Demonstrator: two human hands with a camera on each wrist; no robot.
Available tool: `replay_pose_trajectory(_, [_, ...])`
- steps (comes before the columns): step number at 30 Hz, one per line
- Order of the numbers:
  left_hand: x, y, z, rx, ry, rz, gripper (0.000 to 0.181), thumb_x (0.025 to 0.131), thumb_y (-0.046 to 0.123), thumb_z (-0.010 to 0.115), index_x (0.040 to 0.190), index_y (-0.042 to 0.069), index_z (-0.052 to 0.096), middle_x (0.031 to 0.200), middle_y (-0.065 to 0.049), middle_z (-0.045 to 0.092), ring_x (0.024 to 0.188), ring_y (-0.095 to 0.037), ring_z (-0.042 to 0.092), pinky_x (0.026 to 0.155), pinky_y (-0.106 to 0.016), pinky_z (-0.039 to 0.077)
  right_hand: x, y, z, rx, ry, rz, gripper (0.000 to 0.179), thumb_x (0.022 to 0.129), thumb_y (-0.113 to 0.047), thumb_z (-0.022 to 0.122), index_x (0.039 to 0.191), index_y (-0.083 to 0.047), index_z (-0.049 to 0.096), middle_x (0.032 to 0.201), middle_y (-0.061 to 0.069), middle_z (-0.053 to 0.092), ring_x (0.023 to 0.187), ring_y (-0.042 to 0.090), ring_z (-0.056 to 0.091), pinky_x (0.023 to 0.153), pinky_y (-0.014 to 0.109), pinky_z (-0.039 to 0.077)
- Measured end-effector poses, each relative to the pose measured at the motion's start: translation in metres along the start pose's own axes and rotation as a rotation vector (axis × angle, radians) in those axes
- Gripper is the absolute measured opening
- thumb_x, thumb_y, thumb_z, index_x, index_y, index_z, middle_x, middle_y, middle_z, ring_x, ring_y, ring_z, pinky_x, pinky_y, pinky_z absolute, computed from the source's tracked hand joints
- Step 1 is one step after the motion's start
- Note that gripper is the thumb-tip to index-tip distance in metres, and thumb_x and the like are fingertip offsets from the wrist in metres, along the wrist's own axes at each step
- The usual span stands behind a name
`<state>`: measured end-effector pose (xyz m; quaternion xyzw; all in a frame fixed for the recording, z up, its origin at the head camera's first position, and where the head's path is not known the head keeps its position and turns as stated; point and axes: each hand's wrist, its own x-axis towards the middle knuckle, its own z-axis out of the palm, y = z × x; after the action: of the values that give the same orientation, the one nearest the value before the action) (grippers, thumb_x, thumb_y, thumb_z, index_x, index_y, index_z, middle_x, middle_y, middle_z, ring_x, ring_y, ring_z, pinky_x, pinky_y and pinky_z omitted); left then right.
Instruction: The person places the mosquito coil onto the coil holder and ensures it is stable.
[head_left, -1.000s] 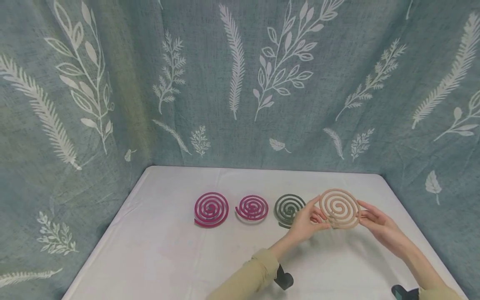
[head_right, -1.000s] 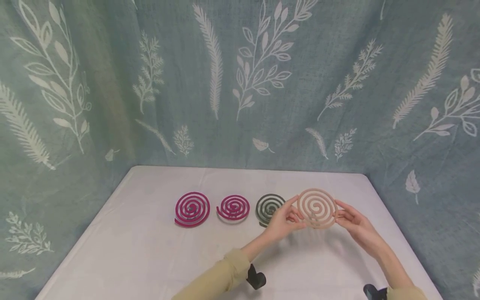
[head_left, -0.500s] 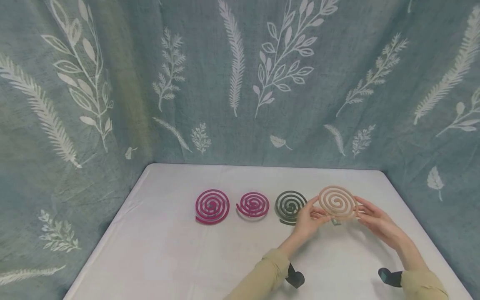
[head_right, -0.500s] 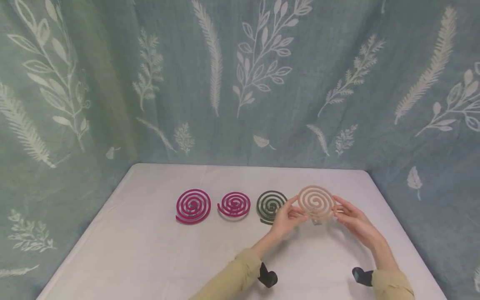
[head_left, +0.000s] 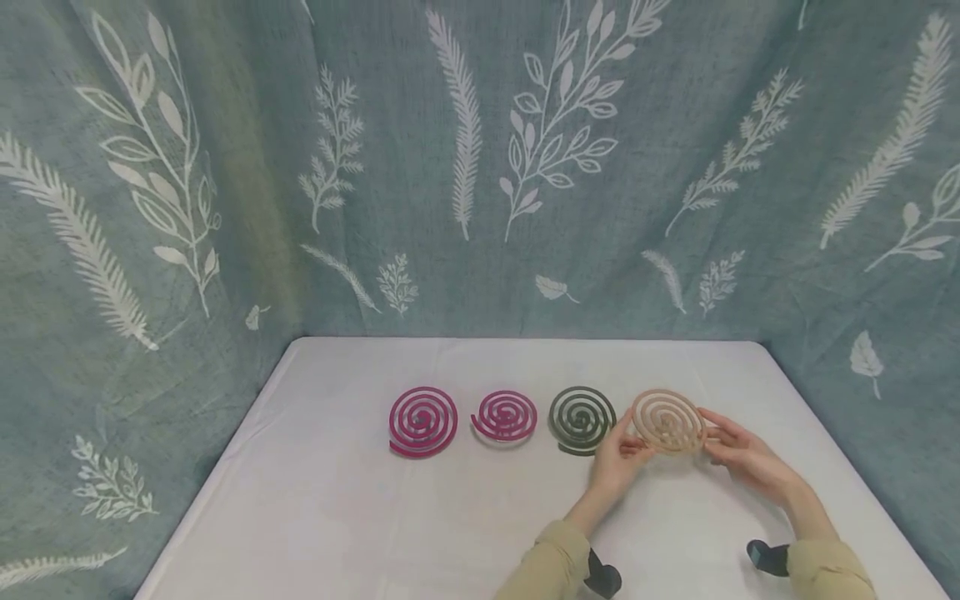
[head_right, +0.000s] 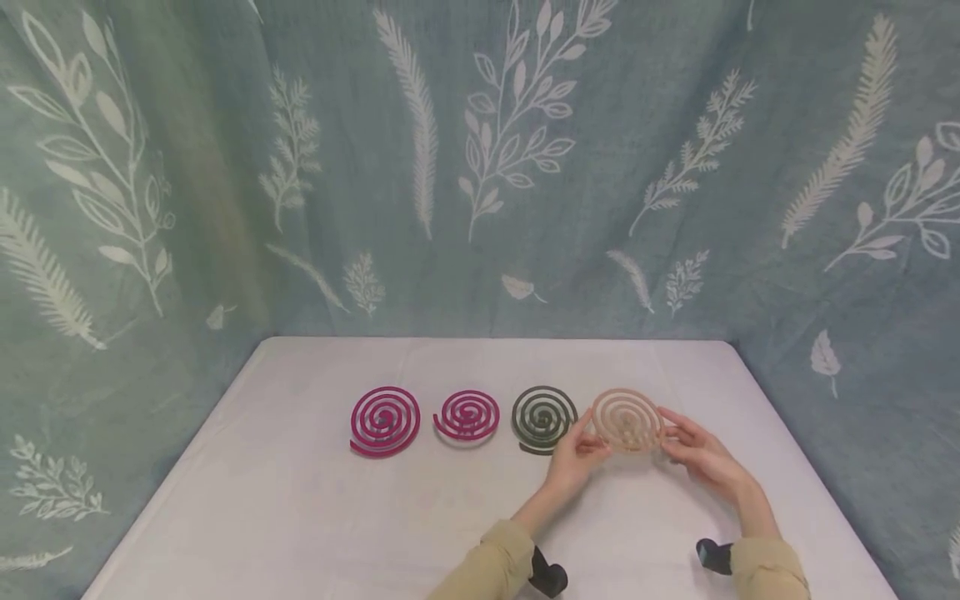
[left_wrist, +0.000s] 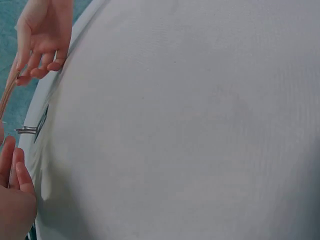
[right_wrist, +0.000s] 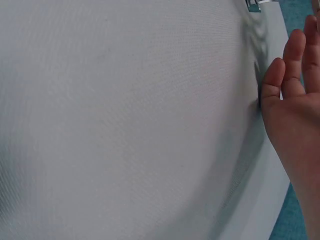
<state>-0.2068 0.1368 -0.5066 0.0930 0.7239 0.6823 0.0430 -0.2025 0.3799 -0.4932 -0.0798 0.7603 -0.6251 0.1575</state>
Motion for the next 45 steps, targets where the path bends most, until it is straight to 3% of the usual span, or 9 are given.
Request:
replay_pose_trajectory(7, [-0.005,-0.007,0.005,0.039,0.023,0.027,0.065,0.08,0.001,0.071,0.14,0.007,0.045,0.089,-0.011,0.067,0.072,0.0,0.056,0.069,-0.012,0.049,-0.001,0.007,0.003,0.009,0.044,0.035,0.06,0.098,-0.011,0.049,0.151,-0.017,0.023,0.107,-0.02,0.059,0.095,-0.002,0.053,0.08,0.019,0.043])
replay_pose_trajectory(20, [0.002,-0.007,0.007,0.089,0.04,0.048,0.068,0.078,-0.003,0.071,0.14,0.005,0.045,0.078,-0.007,0.064,0.066,0.004,0.05,0.065,-0.011,0.047,0.006,0.012,0.001,0.019,0.083,0.002,0.06,0.096,-0.007,0.052,0.149,-0.018,0.026,0.105,-0.019,0.06,0.096,-0.005,0.055,0.083,0.013,0.044])
replay_pose_trajectory(27, [0.007,-0.007,0.007,0.099,0.042,0.046,0.069,0.078,-0.003,0.071,0.141,0.004,0.043,0.077,-0.008,0.064,0.066,0.002,0.052,0.064,-0.011,0.047,0.007,0.009,0.001,0.064,0.047,-0.044,0.057,0.096,-0.005,0.05,0.147,-0.023,0.032,0.103,-0.016,0.06,0.094,-0.003,0.055,0.083,0.013,0.044])
replay_pose_trajectory(34, [0.007,-0.005,0.008,0.066,0.047,0.023,0.069,0.077,-0.005,0.071,0.14,0.001,0.043,0.076,-0.01,0.063,0.065,-0.001,0.053,0.063,-0.011,0.047,0.009,0.008,0.002,0.061,0.058,-0.015,0.058,0.096,-0.006,0.05,0.148,-0.019,0.029,0.102,-0.016,0.06,0.094,-0.003,0.055,0.082,0.013,0.043])
replay_pose_trajectory(40, [0.008,-0.001,0.008,0.083,0.029,-0.04,0.07,0.078,-0.002,0.071,0.141,0.003,0.042,0.077,-0.005,0.061,0.065,0.001,0.05,0.062,-0.011,0.046,0.01,0.009,0.001,0.033,0.075,0.03,0.061,0.097,-0.01,0.051,0.15,-0.012,0.023,0.101,-0.017,0.058,0.093,-0.003,0.053,0.082,0.013,0.044])
replay_pose_trajectory(45, [0.008,0.001,0.009,0.115,0.029,-0.044,0.069,0.079,-0.001,0.071,0.141,0.003,0.043,0.078,-0.006,0.061,0.065,0.0,0.051,0.062,-0.011,0.046,0.011,0.013,-0.002,0.039,0.091,0.042,0.061,0.097,-0.009,0.051,0.15,-0.009,0.022,0.101,-0.017,0.057,0.093,-0.004,0.054,0.081,0.012,0.045])
